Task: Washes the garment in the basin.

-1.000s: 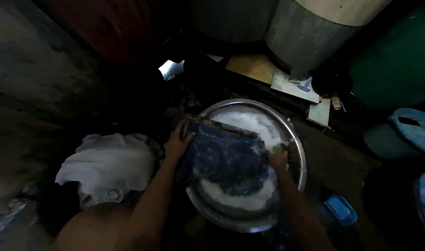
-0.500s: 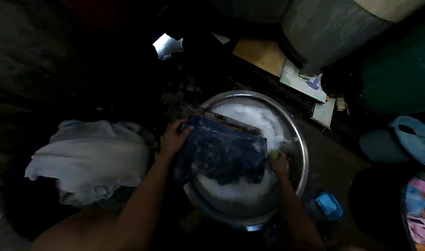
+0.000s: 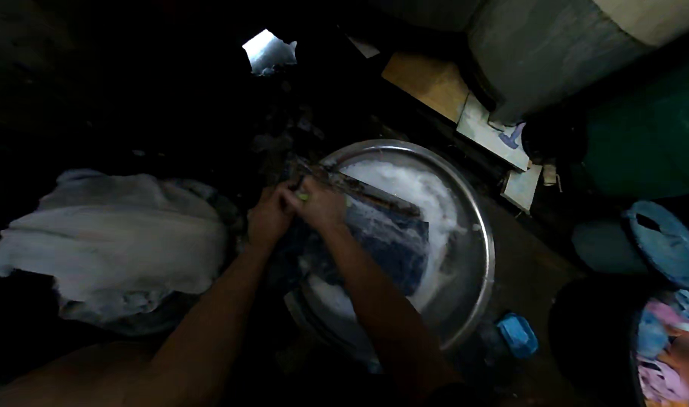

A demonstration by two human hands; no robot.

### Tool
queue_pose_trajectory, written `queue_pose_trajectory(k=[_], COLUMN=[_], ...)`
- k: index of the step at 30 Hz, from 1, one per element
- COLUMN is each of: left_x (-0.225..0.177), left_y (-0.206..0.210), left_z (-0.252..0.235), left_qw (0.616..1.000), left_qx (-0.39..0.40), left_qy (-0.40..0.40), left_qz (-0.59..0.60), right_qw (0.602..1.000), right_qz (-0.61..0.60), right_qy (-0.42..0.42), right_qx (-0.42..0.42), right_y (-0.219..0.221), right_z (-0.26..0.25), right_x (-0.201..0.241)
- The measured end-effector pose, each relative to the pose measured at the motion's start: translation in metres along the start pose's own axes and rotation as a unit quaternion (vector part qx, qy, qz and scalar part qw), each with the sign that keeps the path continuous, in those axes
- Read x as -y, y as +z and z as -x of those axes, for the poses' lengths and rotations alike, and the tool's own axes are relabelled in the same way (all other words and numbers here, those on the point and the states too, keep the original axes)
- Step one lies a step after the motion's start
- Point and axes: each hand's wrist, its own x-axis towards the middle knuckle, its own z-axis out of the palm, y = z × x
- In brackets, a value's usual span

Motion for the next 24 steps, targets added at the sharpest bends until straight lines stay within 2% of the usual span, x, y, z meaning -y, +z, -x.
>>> queue_pose_trajectory(k=[1,2,3,5,6,7,9,12,14,15,16,18,19,20,21,22,24], left_x=[0.002,0.004,0.006,0.003,0.000,-0.003,-0.007,-0.006,-0.006,-0.006,-0.003,-0.001,-0.003,-0.005,-0.007,-0.010,-0.014], left_y=[-0.001,-0.001,0.000,0.003,0.003,0.001,0.000,0.002,-0.002,-0.004,-0.003,0.003,0.004,0.005,0.005,0.003,0.003], left_z=[-0.001,-0.002,-0.002,-0.003,-0.003,-0.003,-0.003,-0.003,0.001,0.000,0.000,0.000,-0.001,0.001,0.001,0.000,0.000], left_qw=[1.000,1.000,1.000,1.000,1.000,1.000,0.999,0.999,0.999,0.999,0.999,0.999,0.999,0.999,0.999,0.998,0.998], left_qx=[0.001,-0.002,-0.002,-0.009,-0.013,-0.009,0.000,-0.003,0.010,0.006,-0.001,-0.015,-0.018,-0.017,-0.017,-0.016,-0.004], left_qy=[0.009,0.018,0.020,0.013,0.010,0.000,-0.020,-0.017,-0.019,-0.013,-0.001,0.007,0.002,-0.007,-0.015,-0.026,-0.044], left_qz=[0.001,-0.002,-0.002,-0.001,-0.006,-0.012,-0.030,-0.046,-0.043,-0.040,-0.033,-0.028,-0.027,-0.032,-0.040,-0.048,-0.054], right_qw=[1.000,0.998,0.991,0.957,0.931,0.911,0.922,0.983,0.996,0.997,0.998,0.984,0.961,0.934,0.916,0.913,0.948], right_qz=[0.018,0.033,0.051,0.130,0.143,0.145,0.121,0.000,-0.066,-0.064,-0.052,0.047,0.099,0.128,0.141,0.140,0.095], right_qy=[-0.022,0.011,0.078,0.236,0.321,0.374,0.361,0.183,0.061,0.024,0.028,0.156,0.247,0.324,0.368,0.376,0.299], right_qx=[0.005,0.049,0.095,0.105,0.100,0.096,0.076,0.009,0.015,0.021,0.027,0.065,0.075,0.078,0.080,0.075,0.043], right_y=[-0.001,-0.012,-0.026,-0.053,-0.068,-0.078,-0.080,-0.026,-0.001,-0.001,-0.008,-0.033,-0.048,-0.062,-0.073,-0.078,-0.060], right_z=[-0.003,0.002,0.017,0.051,0.064,0.070,0.055,0.007,-0.012,-0.016,-0.009,0.024,0.037,0.049,0.054,0.048,0.025], right_x=[-0.009,-0.034,-0.074,-0.174,-0.209,-0.224,-0.192,-0.065,0.004,0.007,-0.016,-0.111,-0.163,-0.202,-0.219,-0.214,-0.155])
